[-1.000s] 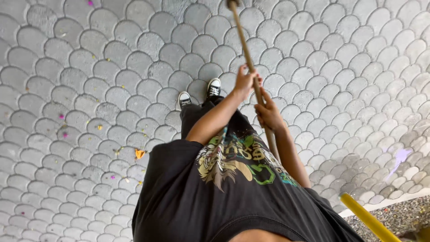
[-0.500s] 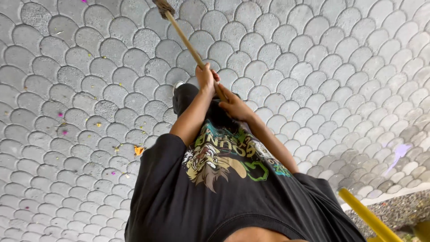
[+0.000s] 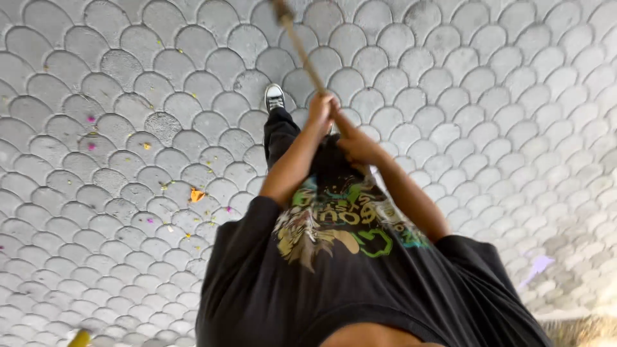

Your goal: The person sweeps a tiled outdoor patio area using a long-handled broom. They move back and forth, gathering scattered debris and leaves into a pile while navigating around green plastic chairs and a white door frame.

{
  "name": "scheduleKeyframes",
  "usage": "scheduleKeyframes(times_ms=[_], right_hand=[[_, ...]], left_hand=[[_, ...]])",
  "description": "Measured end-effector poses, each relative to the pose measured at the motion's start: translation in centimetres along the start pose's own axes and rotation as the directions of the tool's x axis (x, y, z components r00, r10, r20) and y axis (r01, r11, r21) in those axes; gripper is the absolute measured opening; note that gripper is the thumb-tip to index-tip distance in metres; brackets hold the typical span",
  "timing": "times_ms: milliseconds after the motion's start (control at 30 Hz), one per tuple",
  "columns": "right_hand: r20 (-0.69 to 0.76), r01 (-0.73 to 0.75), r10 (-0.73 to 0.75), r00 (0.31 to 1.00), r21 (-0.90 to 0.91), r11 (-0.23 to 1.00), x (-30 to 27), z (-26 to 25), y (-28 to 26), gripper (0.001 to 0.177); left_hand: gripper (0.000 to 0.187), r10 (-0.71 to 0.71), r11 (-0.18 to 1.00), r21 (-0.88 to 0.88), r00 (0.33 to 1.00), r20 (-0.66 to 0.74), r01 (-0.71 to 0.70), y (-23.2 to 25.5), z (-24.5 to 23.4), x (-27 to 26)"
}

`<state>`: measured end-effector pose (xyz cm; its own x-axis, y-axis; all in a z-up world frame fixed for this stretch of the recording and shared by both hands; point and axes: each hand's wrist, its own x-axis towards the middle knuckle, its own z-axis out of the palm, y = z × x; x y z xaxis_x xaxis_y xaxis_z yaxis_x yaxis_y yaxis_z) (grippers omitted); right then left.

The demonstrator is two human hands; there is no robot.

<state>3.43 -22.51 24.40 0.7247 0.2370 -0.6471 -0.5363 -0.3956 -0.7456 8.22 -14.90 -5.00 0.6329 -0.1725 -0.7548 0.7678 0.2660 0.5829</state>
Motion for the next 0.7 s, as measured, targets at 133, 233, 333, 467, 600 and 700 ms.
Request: scheduleKeyframes(times_ms=[133, 233, 333, 467, 600, 700], right_hand=[[0.036, -0.022, 0.021, 0.999, 0.037, 0.999, 1.8, 2.5, 1.2, 0.085], [-0.055, 0.012, -0.005, 0.998, 0.124, 0.992, 1.4, 2.4, 1.1, 0.079], [-0.152, -0.06, 0.104, 0.983, 0.271, 0.961, 2.6, 1.1, 0.4, 0.076], [-0.3, -0.151, 0.259, 0.918, 0.341, 0.928, 5.3, -1.6, 1.8, 0.076], [-0.344, -0.241, 0.303, 0.889, 0.212, 0.947, 8.0, -0.7, -2.7, 0.076], [-0.079, -0.259, 0.248, 0.966, -0.209, 0.943, 7.9, 2.8, -11.4, 0.086]], left_hand=[[0.014, -0.014, 0.96, -0.278, 0.992, -0.127, -0.022, 7.4, -3.3, -5.2], [0.015, 0.077, 0.97, -0.219, 0.99, -0.117, -0.102, 7.6, -1.4, -3.7], [0.015, 0.059, 0.978, -0.202, 0.998, 0.009, -0.056, 11.4, 2.3, -3.7], [0.019, 0.012, 0.979, -0.202, 0.975, 0.22, 0.034, 10.7, 7.6, 1.1], [0.011, 0.029, 0.988, -0.154, 0.984, 0.178, -0.001, 7.2, 5.4, 5.1], [0.019, 0.119, 0.99, -0.072, 0.992, -0.049, -0.122, 6.4, -3.0, 5.1]])
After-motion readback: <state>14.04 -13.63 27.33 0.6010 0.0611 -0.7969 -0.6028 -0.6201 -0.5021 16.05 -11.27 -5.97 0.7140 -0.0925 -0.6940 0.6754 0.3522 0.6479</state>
